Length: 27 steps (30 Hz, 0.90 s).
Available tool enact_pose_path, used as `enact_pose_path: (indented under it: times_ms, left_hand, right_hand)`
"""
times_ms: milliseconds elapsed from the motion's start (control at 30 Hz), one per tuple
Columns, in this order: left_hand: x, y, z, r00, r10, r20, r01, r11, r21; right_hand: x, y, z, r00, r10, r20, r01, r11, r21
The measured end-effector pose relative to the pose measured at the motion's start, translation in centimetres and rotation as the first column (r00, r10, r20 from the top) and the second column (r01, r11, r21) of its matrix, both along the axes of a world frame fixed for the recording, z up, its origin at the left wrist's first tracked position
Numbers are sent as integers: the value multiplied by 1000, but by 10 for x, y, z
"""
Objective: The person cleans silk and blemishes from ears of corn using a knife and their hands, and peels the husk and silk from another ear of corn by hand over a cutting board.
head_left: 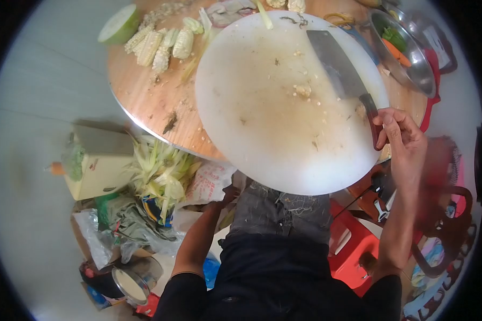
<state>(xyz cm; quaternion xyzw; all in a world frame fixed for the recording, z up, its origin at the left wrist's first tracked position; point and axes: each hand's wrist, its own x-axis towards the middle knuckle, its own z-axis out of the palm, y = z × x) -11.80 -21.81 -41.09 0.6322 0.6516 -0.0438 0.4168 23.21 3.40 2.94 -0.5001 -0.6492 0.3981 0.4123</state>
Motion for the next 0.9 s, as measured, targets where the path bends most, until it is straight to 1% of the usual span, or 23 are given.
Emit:
enact_pose_path:
  times_ms: [67,167,233,300,367,400,533,633,700,900]
  left_hand:
    - [-15,2,1,994,66,-88,-72,995,-63]
    - [-36,0,2,972,170,-165,-184,980,-76]
    - [-45,3,-1,963,193,-187,-210,975,-77]
    - [-43,6,-8,964,187,-190,-206,975,-84]
    - [-33,11,-18,967,174,-185,-193,977,-89]
    - [-28,15,-23,970,166,-175,-183,979,-85]
    - [-14,45,-37,974,126,-191,-148,983,-108]
    - [-9,65,-39,974,119,-191,-142,984,-108]
    - [-7,75,-40,975,115,-190,-136,985,-101]
    - [-6,77,-30,979,137,-153,-149,986,-70]
  right_hand:
    - [-4,-1,-1,1000,-6,4,6,1000,8]
    - [-7,1,1,999,-44,6,44,999,-1]
    - [-8,2,1,997,-73,13,73,997,0]
    - [-9,1,-2,994,-111,19,111,994,-1]
    - [-9,1,-2,995,-101,-1,101,994,-41]
    - [-10,1,-1,993,-117,6,117,993,-26]
    - [-3,-3,5,989,-142,27,144,987,-77]
    - [1,-6,4,988,-148,44,152,985,-85]
    - [2,-9,5,988,-142,53,148,982,-121]
    - [3,-14,0,982,-167,88,179,972,-150]
